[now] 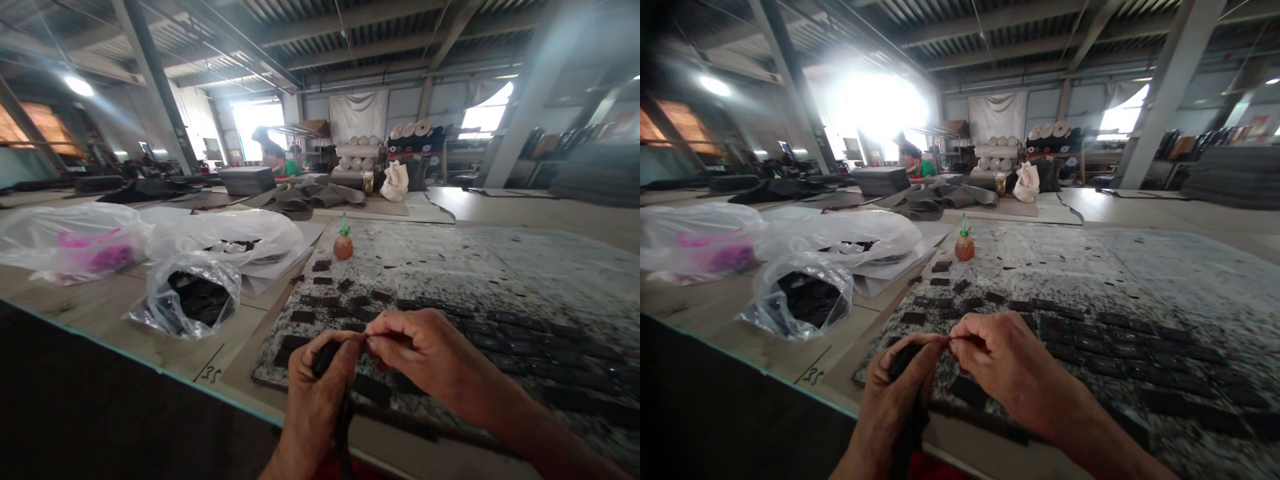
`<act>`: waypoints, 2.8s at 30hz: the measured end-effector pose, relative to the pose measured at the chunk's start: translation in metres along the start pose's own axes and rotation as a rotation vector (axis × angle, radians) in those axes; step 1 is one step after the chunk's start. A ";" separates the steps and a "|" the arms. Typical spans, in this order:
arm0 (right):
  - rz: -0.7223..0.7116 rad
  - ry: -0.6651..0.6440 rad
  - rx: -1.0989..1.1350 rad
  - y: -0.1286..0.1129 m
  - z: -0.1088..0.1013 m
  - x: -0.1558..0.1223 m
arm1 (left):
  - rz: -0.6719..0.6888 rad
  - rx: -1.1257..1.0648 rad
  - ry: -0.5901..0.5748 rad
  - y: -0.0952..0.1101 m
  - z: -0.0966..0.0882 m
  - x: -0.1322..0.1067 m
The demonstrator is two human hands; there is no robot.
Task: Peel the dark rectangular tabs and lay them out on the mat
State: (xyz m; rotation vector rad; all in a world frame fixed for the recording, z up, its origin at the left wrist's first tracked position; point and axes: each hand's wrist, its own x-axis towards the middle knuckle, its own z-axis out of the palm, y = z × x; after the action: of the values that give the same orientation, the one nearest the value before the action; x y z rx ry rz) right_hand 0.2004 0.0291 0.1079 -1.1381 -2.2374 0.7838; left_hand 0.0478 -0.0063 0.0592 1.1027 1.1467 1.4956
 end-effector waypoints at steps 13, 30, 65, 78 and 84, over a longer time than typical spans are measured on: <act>0.071 0.229 -0.007 0.005 0.012 0.008 | 0.121 0.011 -0.059 0.002 0.011 0.008; 0.069 0.014 0.084 0.018 -0.002 0.000 | -0.371 -0.428 -0.242 -0.017 0.008 0.023; 0.236 -0.012 0.550 0.031 0.019 0.000 | -0.472 -0.985 -0.694 -0.052 -0.016 0.035; 0.298 0.077 0.494 0.027 0.027 -0.005 | -0.461 -0.924 -0.641 -0.060 -0.020 0.031; 0.296 0.054 0.421 0.030 0.027 -0.009 | -0.479 -0.902 -0.587 -0.065 -0.017 0.030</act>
State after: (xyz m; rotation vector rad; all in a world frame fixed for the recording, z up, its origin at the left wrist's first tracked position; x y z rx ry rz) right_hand 0.2032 0.0293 0.0667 -1.2669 -1.7618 1.2563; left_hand 0.0350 0.0295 -0.0037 0.5067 0.2172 1.0048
